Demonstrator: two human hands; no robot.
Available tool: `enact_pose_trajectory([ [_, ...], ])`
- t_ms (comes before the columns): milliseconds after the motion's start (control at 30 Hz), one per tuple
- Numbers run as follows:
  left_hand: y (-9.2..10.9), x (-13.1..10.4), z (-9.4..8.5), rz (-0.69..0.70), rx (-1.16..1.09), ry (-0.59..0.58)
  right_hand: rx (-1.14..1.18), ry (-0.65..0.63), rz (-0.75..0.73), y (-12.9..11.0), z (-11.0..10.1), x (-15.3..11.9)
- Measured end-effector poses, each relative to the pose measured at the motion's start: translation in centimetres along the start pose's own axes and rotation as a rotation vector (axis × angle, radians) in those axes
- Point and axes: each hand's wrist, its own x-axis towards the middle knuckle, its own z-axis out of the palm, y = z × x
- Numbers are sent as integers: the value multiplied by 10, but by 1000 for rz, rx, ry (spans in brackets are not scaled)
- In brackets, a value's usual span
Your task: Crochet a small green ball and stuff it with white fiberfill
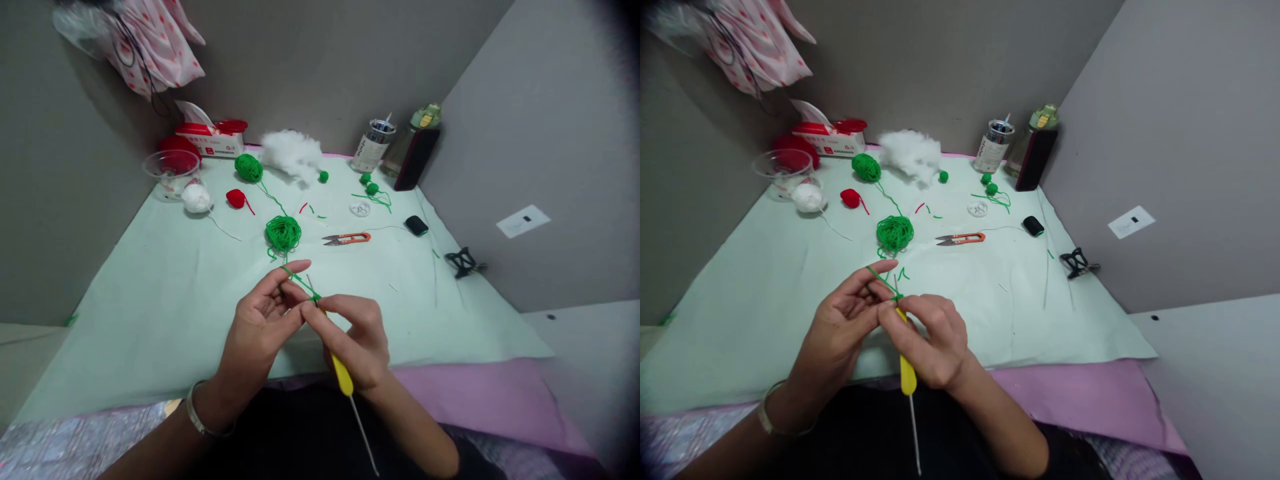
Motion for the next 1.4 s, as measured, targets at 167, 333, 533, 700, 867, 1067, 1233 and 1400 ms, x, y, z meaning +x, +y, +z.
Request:
enact_pose_trajectory([
  [167,6,3,0,-229,-210,-34,215,14,125,1,-7,10],
  [333,9,4,-3,-147,-143,8,588,145,402,3,-6,20],
  [533,5,2,-2,-125,-61,-43,702,185,478,3,4,21],
  [700,4,4,-3,-120,-55,-28,712,176,538,4,4,20],
  [867,6,4,-2,-117,-50,-29,768,166,560,5,3,18],
  [1067,8,4,-2,-96,-62,8,812,180,547,7,3,17],
  [1233,8,4,-1,-101,-60,12,683,193,509,4,3,18],
  [1400,5,4,-2,-114,-65,-18,568,214,411,0,3,20],
])
